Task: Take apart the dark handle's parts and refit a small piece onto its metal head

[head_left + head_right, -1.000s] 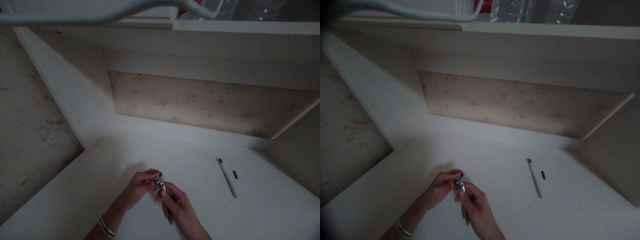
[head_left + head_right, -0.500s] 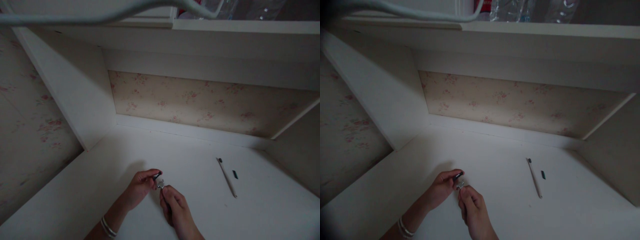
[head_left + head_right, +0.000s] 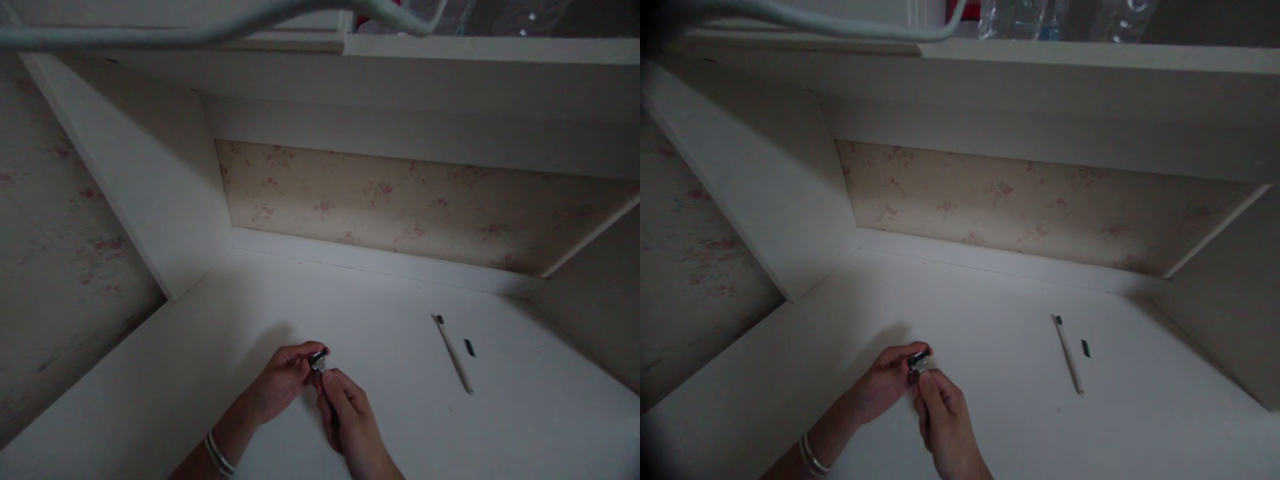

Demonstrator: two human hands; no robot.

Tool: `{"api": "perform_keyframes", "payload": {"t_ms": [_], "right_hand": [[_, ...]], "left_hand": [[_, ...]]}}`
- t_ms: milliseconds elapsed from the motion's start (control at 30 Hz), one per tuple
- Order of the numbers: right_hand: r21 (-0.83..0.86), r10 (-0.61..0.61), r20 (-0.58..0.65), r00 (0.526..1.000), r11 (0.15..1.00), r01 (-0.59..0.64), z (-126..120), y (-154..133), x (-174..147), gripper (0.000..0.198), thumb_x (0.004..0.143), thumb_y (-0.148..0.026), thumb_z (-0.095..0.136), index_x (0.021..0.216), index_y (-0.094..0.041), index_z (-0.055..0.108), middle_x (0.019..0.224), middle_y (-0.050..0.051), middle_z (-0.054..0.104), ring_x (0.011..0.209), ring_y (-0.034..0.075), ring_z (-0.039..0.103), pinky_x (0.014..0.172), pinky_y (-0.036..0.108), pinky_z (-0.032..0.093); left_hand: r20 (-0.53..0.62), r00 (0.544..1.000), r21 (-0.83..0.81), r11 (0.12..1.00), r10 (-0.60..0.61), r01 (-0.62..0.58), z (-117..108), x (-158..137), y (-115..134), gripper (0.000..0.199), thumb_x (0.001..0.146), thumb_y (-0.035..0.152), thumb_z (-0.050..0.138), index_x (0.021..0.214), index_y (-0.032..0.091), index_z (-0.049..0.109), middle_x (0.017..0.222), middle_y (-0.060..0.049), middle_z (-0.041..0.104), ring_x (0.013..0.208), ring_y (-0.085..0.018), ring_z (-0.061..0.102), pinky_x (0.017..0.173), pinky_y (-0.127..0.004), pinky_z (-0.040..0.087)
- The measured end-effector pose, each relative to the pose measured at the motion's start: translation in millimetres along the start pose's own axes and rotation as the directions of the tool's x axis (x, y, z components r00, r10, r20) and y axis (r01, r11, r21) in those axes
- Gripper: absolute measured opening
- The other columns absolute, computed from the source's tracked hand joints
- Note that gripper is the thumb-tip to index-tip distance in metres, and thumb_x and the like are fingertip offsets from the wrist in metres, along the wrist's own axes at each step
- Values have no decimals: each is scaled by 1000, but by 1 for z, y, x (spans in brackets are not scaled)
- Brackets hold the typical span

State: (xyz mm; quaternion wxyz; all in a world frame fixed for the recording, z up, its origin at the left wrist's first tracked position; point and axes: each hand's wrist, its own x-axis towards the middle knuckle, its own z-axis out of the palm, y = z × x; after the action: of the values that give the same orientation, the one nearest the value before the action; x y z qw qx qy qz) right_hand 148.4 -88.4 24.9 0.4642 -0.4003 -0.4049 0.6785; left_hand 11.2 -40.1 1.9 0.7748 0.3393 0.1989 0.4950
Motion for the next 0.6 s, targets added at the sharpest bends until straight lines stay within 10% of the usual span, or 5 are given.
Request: {"api": "perform_keyframes", "payload": {"t_ms": [600], "right_hand": [[-76, 47, 126, 991, 996, -37, -6, -14, -4, 45, 85, -60, 52, 74, -16, 51, 49, -9, 31, 35, 3, 18, 31, 17, 10]], "left_hand": [[195, 980, 329, 939, 34, -98, -9, -3, 10, 18, 75, 23, 71, 93, 26, 75, 104, -9, 61, 57, -5, 52, 50, -20, 37]]}}
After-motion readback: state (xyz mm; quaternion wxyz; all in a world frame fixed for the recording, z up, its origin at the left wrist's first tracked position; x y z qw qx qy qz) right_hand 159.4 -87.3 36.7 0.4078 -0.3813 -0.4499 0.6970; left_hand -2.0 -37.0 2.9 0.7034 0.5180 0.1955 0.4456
